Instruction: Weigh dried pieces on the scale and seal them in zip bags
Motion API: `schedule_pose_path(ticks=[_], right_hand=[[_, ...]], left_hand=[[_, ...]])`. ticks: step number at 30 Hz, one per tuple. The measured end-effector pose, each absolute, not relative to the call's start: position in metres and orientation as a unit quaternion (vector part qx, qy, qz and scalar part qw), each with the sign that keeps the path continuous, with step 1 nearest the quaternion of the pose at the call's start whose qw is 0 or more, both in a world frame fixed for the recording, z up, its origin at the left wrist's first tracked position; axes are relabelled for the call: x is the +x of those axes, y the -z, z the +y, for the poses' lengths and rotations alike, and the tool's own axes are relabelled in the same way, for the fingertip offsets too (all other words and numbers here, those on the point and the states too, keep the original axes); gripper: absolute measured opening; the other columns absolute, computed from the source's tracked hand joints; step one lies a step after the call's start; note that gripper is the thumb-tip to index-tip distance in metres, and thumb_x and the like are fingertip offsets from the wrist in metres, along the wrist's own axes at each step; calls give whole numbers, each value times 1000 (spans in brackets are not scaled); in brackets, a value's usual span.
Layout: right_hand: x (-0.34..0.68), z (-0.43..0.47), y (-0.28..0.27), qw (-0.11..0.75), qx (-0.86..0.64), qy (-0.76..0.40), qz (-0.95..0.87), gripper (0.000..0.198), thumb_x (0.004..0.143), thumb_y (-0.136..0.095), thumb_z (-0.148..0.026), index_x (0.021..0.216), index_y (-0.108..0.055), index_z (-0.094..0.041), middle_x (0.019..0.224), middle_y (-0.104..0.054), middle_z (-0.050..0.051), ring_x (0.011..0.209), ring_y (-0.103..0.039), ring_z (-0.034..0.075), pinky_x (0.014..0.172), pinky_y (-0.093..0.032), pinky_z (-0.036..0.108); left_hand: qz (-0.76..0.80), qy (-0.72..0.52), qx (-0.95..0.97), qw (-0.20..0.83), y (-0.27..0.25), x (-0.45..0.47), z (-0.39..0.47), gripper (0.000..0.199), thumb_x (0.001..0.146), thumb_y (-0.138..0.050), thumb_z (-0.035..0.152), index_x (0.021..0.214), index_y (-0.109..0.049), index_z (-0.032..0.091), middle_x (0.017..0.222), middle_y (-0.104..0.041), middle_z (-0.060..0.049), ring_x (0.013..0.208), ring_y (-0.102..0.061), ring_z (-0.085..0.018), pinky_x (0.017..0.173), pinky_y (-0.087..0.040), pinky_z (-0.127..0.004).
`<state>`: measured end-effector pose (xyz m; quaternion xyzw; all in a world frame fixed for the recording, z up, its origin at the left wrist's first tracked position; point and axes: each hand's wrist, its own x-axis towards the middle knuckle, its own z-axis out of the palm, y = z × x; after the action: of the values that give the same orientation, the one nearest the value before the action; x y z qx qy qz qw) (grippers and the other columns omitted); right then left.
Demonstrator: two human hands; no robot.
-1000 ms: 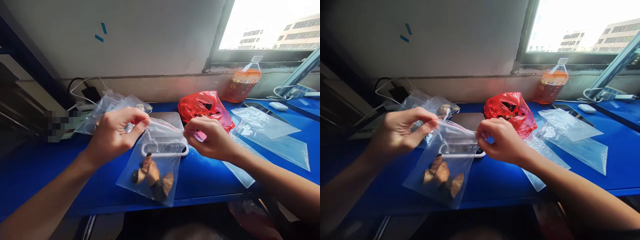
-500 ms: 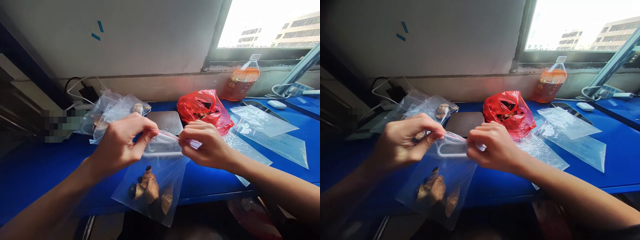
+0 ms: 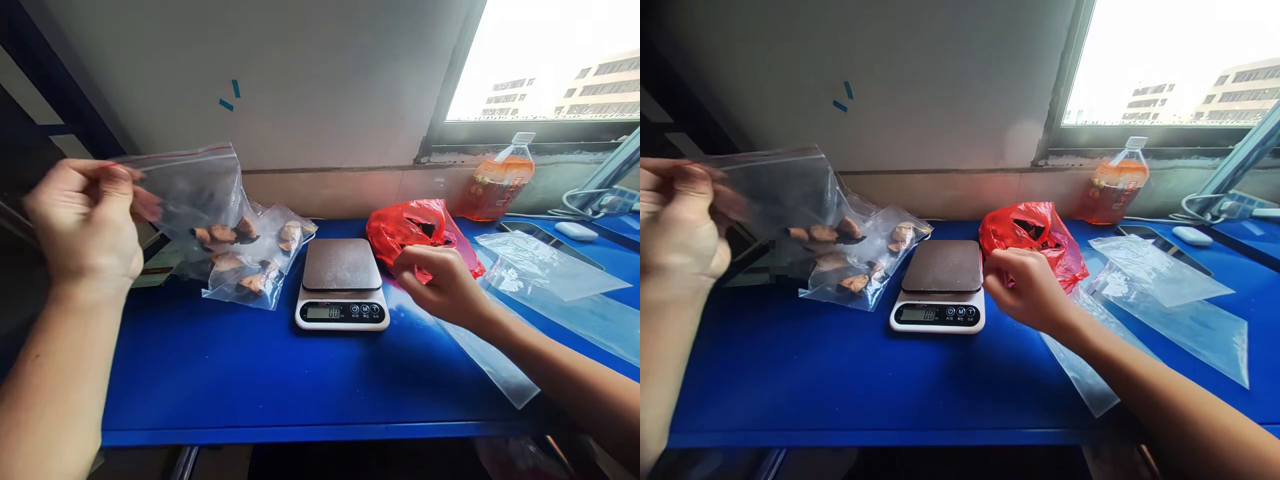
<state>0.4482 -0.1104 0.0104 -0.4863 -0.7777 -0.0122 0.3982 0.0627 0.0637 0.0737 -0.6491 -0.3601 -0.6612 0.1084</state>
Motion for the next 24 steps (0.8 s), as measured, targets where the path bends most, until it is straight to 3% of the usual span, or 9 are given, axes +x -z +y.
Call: schedule_pose_path(ticks=[2, 4, 8, 11, 13, 17, 19, 22, 24], right_hand=[[443, -114, -11, 384, -465, 44, -796, 14, 77, -51, -10, 69, -57, -20, 60, -59, -1, 53, -51, 11, 54, -38, 24], [438, -119, -10, 375, -450, 66, -807, 14, 80, -52, -11, 71, -59, -20, 61, -62, 0, 55, -52, 12, 55, -40, 25], [434, -123, -8, 353, -443, 65, -821, 13, 85, -53, -14, 77, -61, -20, 64, -64, 0, 58, -56, 14, 57, -42, 26], [438, -119, -8, 340, -451, 49, -824, 13, 86, -54, -13, 80, -63, -20, 69, -68, 1, 61, -61, 15, 60, -44, 27], [446, -114, -8, 326, -459, 54, -825, 14, 88, -52, -15, 81, -64, -20, 72, -70, 3, 64, -62, 16, 61, -44, 28], [479, -97, -12, 325, -548, 88, -766, 15, 87, -53, -25, 81, -66, -20, 70, -69, 3, 59, -59, 16, 58, -40, 28], [500, -88, -12, 323, -624, 100, -705, 19, 87, -52, -31, 81, -67, -21, 66, -67, 3, 54, -56, 16, 55, -38, 29], [526, -75, -7, 291, -703, 88, -643, 22, 84, -47, -30, 83, -67, -20, 74, -71, 6, 61, -60, 19, 58, -40, 30], [538, -68, -1, 236, -747, 85, -615, 22, 83, -48, -30, 87, -67, -19, 81, -72, 10, 68, -63, 22, 60, -41, 31]], left_hand=[[-389, 716, -570, 102, -69, 64, 68, 56, 82, -59, 74, 87, -51, 19, 63, -47, 13, 44, -42, -1, 34, -33, -16], [-417, 728, -540, 75, -67, 68, 62, 55, 83, -58, 74, 92, -50, 20, 62, -45, 13, 44, -40, 0, 34, -29, -15], [-504, 645, -574, -33, -72, 73, 54, 47, 92, -52, 66, 102, -45, 21, 73, -48, 13, 52, -43, 1, 45, -30, -18], [-552, 575, -602, -50, -76, 80, 73, 45, 93, -52, 61, 97, -45, 17, 62, -42, 14, 50, -40, 2, 52, -28, -20], [-573, 514, -636, -48, -77, 87, 92, 45, 94, -51, 59, 97, -49, 14, 64, -46, 14, 57, -45, 2, 58, -28, -22], [-631, 363, -684, 40, -75, 98, 115, 47, 92, -53, 59, 96, -59, 13, 75, -60, 2, 90, -58, -15, 70, -32, -30], [-645, 317, -691, 75, -76, 101, 111, 49, 91, -55, 57, 110, -59, 12, 93, -67, -9, 104, -57, -27, 79, -37, -38], [-647, 290, -696, 116, -81, 106, 88, 67, 95, -45, 55, 141, -38, 8, 125, -60, -19, 121, -50, -35, 96, -36, -51], [-630, 280, -710, 143, -81, 113, 69, 66, 96, -40, 57, 145, -35, 12, 137, -53, -17, 130, -43, -36, 104, -34, -51]])
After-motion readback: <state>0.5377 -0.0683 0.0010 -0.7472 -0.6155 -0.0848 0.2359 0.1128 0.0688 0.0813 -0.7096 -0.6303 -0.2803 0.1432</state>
